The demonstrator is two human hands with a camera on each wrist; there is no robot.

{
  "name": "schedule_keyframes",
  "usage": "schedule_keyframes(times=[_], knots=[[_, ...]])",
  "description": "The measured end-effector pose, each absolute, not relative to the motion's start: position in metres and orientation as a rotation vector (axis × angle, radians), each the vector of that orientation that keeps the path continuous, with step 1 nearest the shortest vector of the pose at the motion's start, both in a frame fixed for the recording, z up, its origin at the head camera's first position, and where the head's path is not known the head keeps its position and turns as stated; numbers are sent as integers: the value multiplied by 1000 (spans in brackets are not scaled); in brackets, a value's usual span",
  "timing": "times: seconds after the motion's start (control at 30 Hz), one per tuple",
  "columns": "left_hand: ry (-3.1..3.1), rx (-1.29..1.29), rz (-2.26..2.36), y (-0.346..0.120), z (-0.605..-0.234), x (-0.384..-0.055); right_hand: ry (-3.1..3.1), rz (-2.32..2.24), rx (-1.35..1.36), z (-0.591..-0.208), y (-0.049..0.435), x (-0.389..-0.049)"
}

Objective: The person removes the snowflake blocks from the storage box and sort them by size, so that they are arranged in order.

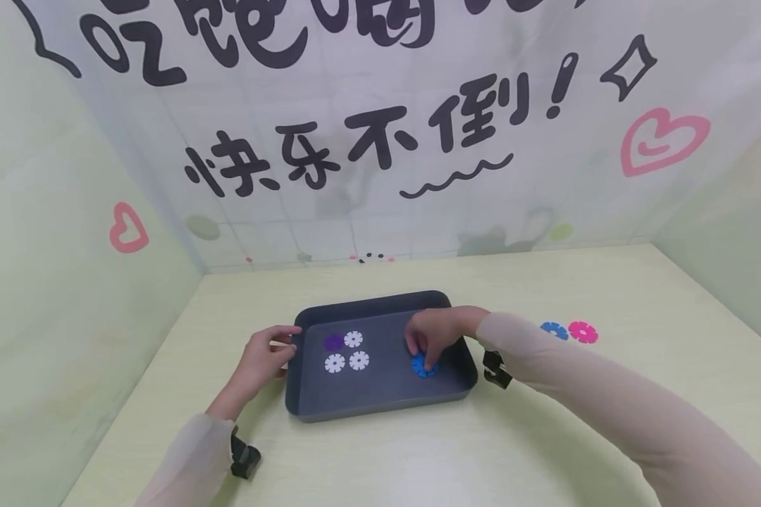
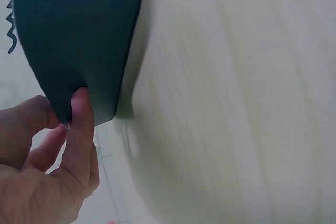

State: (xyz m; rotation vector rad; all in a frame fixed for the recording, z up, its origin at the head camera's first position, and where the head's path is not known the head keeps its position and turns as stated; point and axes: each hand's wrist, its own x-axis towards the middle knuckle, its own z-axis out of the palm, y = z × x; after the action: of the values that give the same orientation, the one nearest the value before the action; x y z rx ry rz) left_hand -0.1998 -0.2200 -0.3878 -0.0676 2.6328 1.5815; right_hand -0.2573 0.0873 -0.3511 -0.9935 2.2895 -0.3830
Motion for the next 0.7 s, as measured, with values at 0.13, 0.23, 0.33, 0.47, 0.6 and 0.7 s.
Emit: schedule_keyframes(times=[0.13,0.23,0.33,0.47,0.6,0.7], knots=[[2637,-65,1578,-220,-387,-200,2318,-295,-1004,-352,84,-261],[2635,-62,1584,-220,-388,-201,2335,-232,-987,-353,82,-262],[2629,-60,1595,-220,-389,-202,2338,-188,-982,-353,80,-263],[2630,-55,1596,-220,-390,-202,2342,-161,-977,-353,77,-263],[2645,-48,1587,-220,-390,-202,2339,-157,-970,-354,75,-263],[2654,-50,1582,-221,-390,-201,2332,-161,-969,-354,75,-264]])
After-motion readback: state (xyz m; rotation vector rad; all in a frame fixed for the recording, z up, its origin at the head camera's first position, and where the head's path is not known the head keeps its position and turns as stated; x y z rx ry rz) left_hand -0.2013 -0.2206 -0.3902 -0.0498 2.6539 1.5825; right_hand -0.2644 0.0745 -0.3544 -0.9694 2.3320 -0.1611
